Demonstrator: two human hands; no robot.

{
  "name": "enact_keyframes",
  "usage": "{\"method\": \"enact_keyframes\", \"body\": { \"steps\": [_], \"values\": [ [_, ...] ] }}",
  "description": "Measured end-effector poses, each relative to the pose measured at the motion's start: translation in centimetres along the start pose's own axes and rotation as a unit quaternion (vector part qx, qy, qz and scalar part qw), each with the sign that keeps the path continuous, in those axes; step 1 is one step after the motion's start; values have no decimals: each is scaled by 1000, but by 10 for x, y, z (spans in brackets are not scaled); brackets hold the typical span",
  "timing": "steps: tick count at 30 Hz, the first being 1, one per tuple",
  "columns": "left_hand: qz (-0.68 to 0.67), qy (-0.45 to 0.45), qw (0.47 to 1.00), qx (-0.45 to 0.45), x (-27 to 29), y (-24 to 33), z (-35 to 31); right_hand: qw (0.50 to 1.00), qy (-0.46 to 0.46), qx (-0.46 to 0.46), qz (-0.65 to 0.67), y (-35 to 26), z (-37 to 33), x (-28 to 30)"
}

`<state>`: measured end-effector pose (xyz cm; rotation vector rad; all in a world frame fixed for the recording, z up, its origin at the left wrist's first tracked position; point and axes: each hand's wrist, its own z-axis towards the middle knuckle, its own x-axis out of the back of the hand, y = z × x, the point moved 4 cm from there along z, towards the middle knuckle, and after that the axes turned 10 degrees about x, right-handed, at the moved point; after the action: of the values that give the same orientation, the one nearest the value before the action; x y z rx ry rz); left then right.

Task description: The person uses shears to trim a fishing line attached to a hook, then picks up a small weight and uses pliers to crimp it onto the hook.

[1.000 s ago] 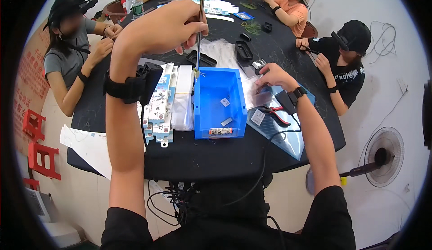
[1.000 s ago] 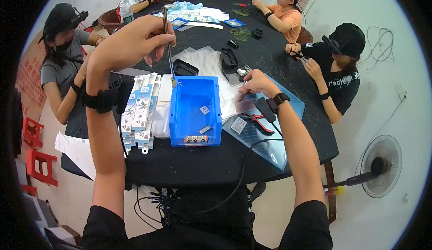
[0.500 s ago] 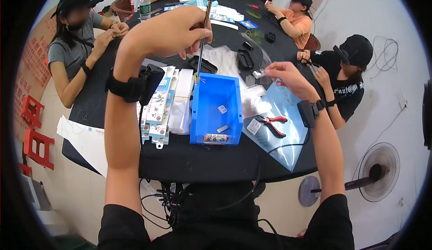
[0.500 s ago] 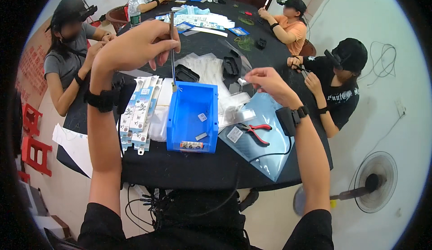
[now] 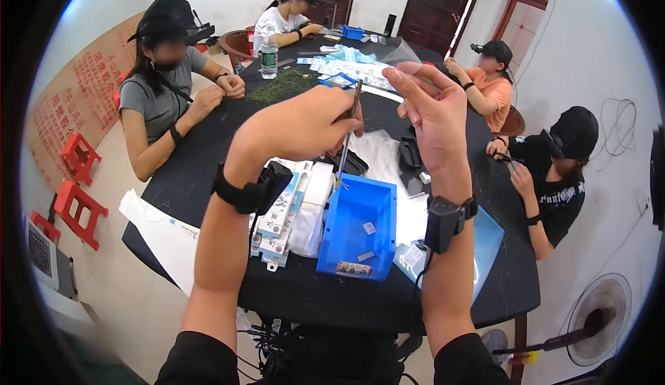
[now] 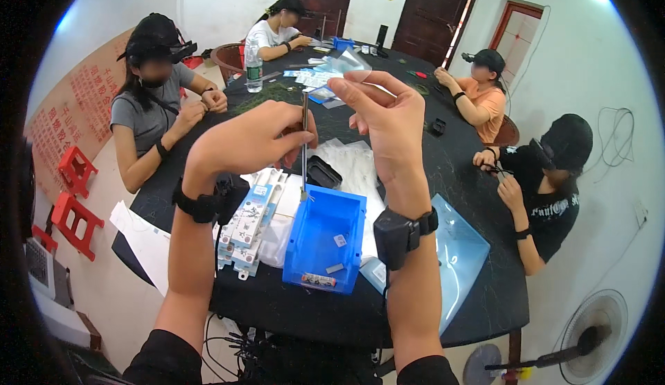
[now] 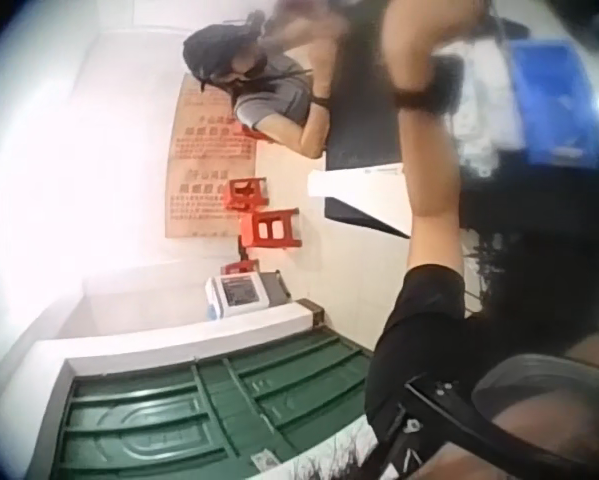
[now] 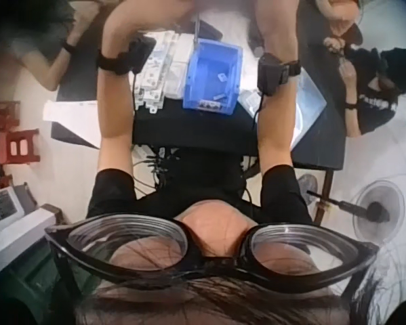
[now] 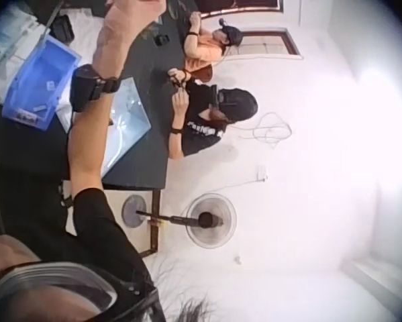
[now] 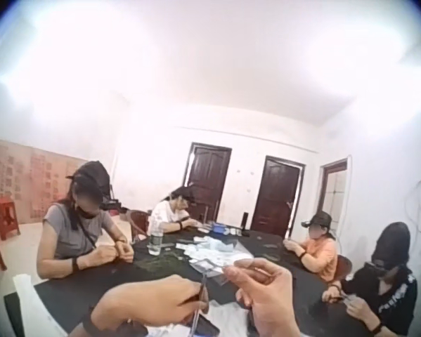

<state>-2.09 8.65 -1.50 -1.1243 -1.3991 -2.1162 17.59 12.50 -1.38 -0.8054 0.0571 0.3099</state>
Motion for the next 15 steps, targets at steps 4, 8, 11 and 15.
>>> {"method": "enact_keyframes", "body": {
  "steps": [4, 8, 11, 15],
  "values": [
    [-4, -1, 1000, 12, -3, -2, 2, 999, 47, 3, -19, 2, -3, -6],
    [-5, 24, 1000, -12, -5, -1, 5, 998, 65, 13, -14, 9, -1, -6],
    [-10, 21, 1000, -1, -5, -1, 4, 997, 69, 15, -8, 13, -1, -4],
    [-12, 17, 1000, 10, -5, -1, 3, 997, 74, 16, -3, 15, -2, -5]
  ]
}}
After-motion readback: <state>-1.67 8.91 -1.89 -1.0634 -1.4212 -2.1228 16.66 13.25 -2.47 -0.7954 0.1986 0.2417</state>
